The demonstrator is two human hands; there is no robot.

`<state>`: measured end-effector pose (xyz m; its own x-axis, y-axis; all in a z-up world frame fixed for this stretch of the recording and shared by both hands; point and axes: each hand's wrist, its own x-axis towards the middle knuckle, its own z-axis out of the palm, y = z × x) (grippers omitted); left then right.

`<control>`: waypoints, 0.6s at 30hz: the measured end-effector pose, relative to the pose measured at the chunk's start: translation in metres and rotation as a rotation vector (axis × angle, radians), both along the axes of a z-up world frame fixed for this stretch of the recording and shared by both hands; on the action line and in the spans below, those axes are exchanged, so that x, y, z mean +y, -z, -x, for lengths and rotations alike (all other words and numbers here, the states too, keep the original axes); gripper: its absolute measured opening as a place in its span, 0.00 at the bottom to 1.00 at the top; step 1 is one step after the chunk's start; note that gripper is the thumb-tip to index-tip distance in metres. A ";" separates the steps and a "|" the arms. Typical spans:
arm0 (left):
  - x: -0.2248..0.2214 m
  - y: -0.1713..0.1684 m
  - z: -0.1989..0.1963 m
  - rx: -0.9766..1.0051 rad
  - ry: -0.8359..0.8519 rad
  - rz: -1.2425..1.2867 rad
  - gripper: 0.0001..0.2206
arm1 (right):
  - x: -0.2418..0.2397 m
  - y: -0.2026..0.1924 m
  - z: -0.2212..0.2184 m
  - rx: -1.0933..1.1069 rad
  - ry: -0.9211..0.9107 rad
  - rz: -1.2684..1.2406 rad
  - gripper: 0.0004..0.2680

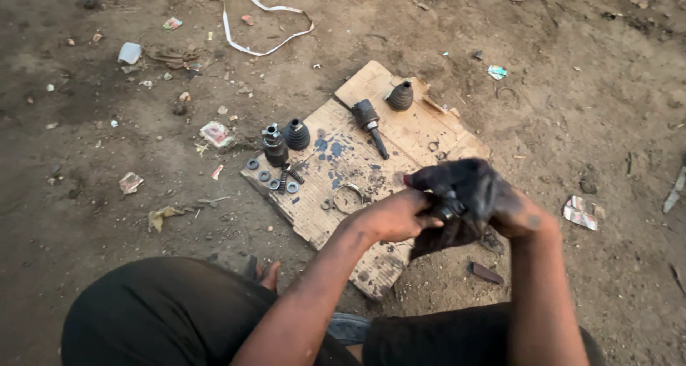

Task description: The person wipes grease from CV joint axle components using a cloth and handles a small metal ring.

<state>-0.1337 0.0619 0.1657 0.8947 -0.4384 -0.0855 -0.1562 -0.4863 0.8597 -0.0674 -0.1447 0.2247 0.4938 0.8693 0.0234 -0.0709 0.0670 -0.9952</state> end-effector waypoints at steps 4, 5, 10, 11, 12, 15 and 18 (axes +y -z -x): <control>-0.002 -0.001 0.000 0.124 0.023 0.015 0.19 | -0.016 0.007 -0.001 -0.115 0.123 0.055 0.20; -0.002 -0.002 0.000 0.161 0.019 0.039 0.19 | -0.019 0.014 -0.002 -0.113 0.242 0.154 0.19; 0.003 -0.011 -0.002 0.096 -0.062 0.015 0.18 | -0.008 0.035 -0.008 -0.127 0.575 0.269 0.05; 0.004 -0.011 -0.003 0.087 -0.083 0.023 0.18 | -0.003 0.034 -0.009 -0.092 0.608 0.252 0.06; 0.004 -0.010 -0.003 0.038 -0.086 0.021 0.17 | 0.004 0.033 -0.007 -0.058 0.640 0.238 0.08; 0.010 -0.006 -0.006 -0.051 -0.101 -0.002 0.14 | 0.026 0.025 0.002 0.182 0.867 0.317 0.08; 0.017 0.000 -0.007 -0.034 -0.123 -0.008 0.14 | 0.041 0.022 0.014 0.419 0.840 0.029 0.06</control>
